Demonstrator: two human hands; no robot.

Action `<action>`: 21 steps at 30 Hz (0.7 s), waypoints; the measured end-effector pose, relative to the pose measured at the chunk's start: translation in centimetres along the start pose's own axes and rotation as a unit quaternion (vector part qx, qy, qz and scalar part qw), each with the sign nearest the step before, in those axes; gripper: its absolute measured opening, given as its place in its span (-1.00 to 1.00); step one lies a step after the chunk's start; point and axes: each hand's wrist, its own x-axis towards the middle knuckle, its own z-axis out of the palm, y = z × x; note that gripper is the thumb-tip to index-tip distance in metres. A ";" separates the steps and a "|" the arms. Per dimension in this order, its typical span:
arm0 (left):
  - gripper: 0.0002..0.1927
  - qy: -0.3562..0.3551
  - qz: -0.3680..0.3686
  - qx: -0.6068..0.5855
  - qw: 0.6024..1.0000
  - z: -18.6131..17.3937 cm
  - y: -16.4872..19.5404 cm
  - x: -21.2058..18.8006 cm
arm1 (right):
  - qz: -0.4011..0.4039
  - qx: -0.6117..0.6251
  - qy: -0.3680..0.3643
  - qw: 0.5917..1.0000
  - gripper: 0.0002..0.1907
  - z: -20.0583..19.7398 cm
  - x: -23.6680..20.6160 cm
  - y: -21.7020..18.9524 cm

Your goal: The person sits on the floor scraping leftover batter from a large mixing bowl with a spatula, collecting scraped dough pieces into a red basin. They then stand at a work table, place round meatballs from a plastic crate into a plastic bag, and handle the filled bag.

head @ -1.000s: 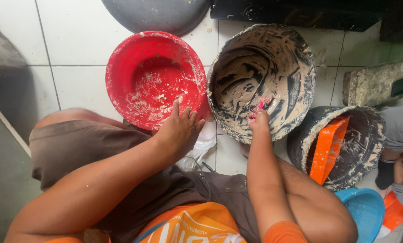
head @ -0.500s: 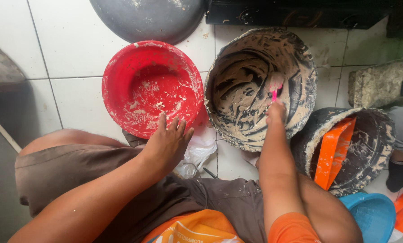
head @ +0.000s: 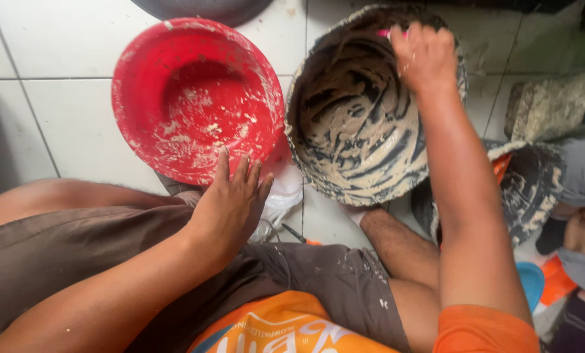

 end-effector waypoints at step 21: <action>-0.32 0.025 0.037 -0.031 0.999 -1.5 1.5 -0.8 | 0.008 0.153 -0.654 0.741 -0.67 1.6 -17.8 -7.3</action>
